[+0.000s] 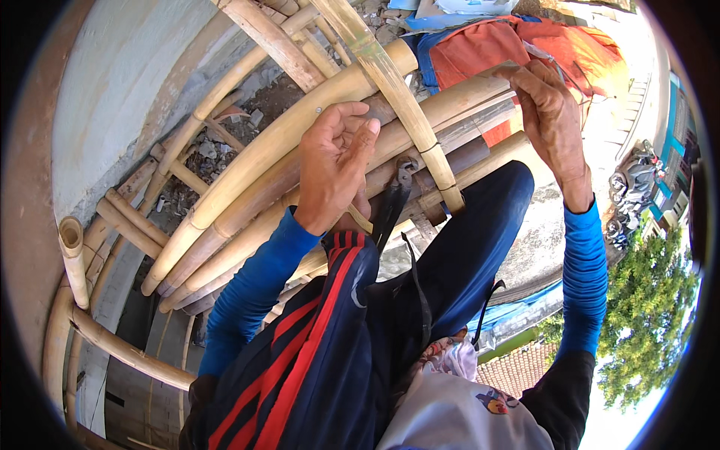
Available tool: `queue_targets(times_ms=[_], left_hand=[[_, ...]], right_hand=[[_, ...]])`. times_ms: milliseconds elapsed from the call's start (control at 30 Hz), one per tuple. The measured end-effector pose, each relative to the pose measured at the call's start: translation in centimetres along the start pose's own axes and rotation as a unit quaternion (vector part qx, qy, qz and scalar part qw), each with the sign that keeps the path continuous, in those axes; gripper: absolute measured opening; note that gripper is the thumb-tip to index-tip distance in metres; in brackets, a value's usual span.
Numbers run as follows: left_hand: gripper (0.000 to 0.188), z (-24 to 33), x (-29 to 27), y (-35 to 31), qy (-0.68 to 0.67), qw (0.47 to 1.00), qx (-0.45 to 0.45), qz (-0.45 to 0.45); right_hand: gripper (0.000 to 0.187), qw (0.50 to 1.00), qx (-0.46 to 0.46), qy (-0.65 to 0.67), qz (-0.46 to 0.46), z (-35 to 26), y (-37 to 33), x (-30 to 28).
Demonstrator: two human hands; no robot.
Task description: The person assembles a bamboo frame by inserting bamboo poles into a lattice structure and securing them with wire. They use pliers to twist and tighten the wire around the joints, ensuring the frame is stable.
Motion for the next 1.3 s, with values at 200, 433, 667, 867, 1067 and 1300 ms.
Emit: queue_targets(times_ms=[200, 433, 667, 867, 1067, 1300], left_hand=[[0.014, 1.2, -2.2, 1.8, 0.281, 0.925, 0.256, 0.022], [0.014, 0.2, -2.8, 2.2, 0.339, 0.888, 0.309, 0.012], [0.016, -0.1, -2.8, 2.1, 0.360, 0.877, 0.316, 0.017], [0.020, 0.2, -2.1, 2.6, 0.370, 0.874, 0.315, 0.010], [0.023, 0.0, -1.6, 2.9, 0.384, 0.868, 0.314, -0.004], [0.028, 0.2, -1.0, 3.1, 0.388, 0.863, 0.323, -0.009]], right_hand=[[0.020, 0.859, -0.060, 0.497, -0.110, 7.5, 8.1, 8.1], [0.034, 0.836, -0.112, 0.203, -0.497, 4.3, 12.8, 20.6], [0.045, 0.759, -0.060, 0.378, -0.526, 2.0, 11.2, 23.1], [0.046, 0.787, -0.073, 0.352, -0.502, 2.0, 10.8, 25.5], [0.037, 0.749, -0.128, 0.381, -0.527, 3.2, 11.4, 26.2], [0.042, 0.809, -0.213, 0.374, -0.400, 4.2, 10.2, 31.6]])
Point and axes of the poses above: each hand's wrist, its own y-axis towards the middle knuckle, its own x-axis out of the palm, z = x × y, the point moved 4 cm from there along y, towards the middle knuckle, and after that the axes turned 15 degrees about -y, right-handed, at the moved point
